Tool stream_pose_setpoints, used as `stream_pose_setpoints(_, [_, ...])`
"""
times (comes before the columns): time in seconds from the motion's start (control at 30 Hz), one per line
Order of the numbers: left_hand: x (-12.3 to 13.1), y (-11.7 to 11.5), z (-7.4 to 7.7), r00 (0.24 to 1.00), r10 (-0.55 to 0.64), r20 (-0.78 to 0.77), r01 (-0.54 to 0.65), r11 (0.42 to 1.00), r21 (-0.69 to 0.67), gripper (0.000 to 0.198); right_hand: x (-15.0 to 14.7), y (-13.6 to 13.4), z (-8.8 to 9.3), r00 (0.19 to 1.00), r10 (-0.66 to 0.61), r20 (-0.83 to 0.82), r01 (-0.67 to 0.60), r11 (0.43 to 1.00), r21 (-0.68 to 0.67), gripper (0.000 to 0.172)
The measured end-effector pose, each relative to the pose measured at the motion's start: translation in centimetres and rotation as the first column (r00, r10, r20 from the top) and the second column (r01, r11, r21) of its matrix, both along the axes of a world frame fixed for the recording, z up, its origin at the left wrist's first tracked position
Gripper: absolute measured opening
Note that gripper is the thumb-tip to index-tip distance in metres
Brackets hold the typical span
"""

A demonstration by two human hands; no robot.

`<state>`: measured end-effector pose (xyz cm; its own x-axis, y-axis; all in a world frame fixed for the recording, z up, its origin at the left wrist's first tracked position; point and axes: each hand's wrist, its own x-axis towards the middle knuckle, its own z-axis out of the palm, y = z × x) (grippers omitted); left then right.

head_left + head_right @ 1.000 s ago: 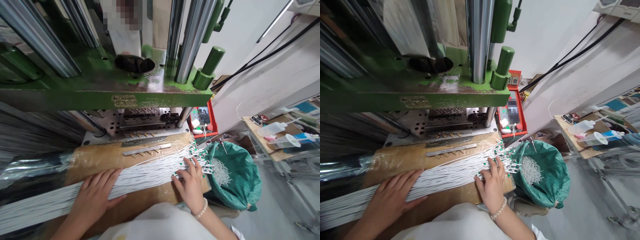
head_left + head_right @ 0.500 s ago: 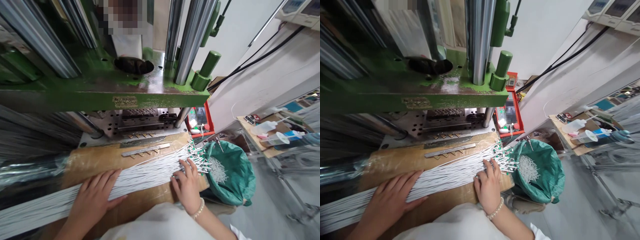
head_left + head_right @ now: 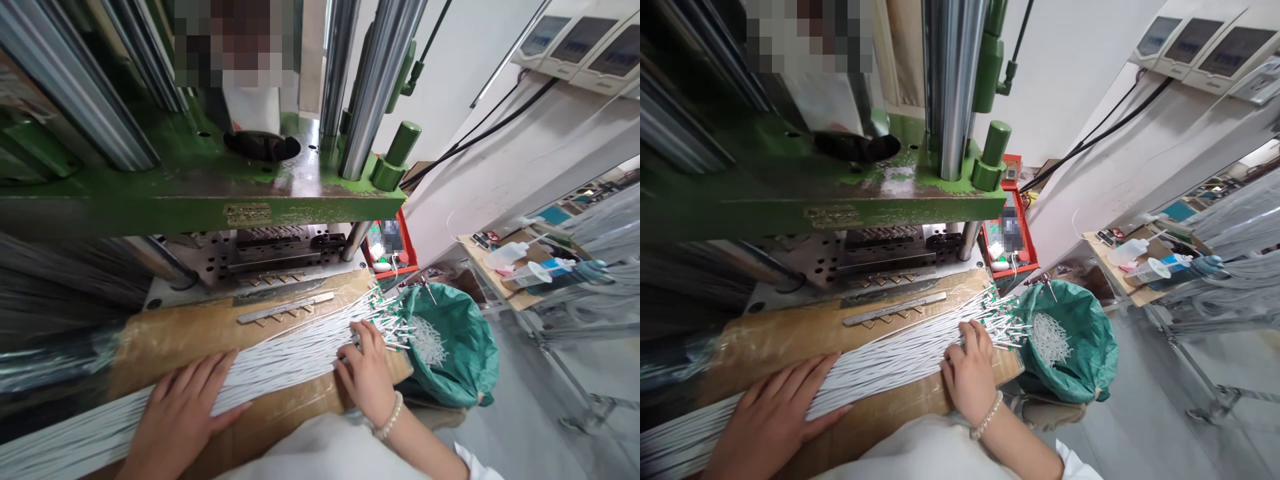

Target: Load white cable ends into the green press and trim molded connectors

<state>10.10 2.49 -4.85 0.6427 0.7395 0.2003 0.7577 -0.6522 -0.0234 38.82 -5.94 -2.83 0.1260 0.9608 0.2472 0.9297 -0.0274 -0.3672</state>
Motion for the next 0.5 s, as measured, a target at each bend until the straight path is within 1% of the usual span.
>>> stream_pose_setpoints(0.07, [-0.1,-0.1,0.0,1.0,0.004,0.01,-0.004,1.0,-0.001,0.059,-0.1,0.4,-0.3,1.0,-0.001,0.01,0.001,1.0,0.007,0.007])
stream_pose_setpoints(0.13, [-0.1,-0.1,-0.3,0.999,0.003,0.042,-0.003,1.0,0.019,0.063,-0.2,0.9,-0.6,0.999,0.016,0.036,-0.017,0.999,0.031,0.008])
stream_pose_setpoints(0.2, [-0.1,0.0,-0.7,0.998,0.0,0.066,-0.003,0.999,0.043,0.072,-0.2,1.2,-0.9,0.993,0.077,0.088,-0.082,0.995,0.052,0.007])
stream_pose_setpoints(0.27, [-0.1,0.0,-1.0,0.997,0.0,0.072,-0.005,0.998,0.062,0.08,-0.2,1.4,-0.7,0.974,0.158,0.161,-0.17,0.983,0.063,0.008])
stream_pose_setpoints(0.33, [0.0,0.0,-1.2,0.998,0.006,0.061,-0.011,0.998,0.069,0.085,-0.2,1.3,0.2,0.942,0.248,0.225,-0.265,0.963,0.05,0.012])
stream_pose_setpoints(0.4, [0.1,0.0,-1.1,0.998,0.01,0.056,-0.014,0.997,0.072,0.088,-0.3,1.3,1.5,0.911,0.337,0.24,-0.346,0.938,-0.002,0.011])
stream_pose_setpoints(0.43, [0.1,0.0,-1.1,0.998,0.009,0.06,-0.013,0.997,0.073,0.088,-0.4,1.3,2.3,0.9,0.371,0.228,-0.37,0.928,-0.045,0.011])
stream_pose_setpoints(0.5, [0.1,-0.1,-1.0,0.997,0.006,0.078,-0.012,0.997,0.075,0.087,-0.5,1.7,3.8,0.904,0.39,0.175,-0.368,0.918,-0.148,0.01])
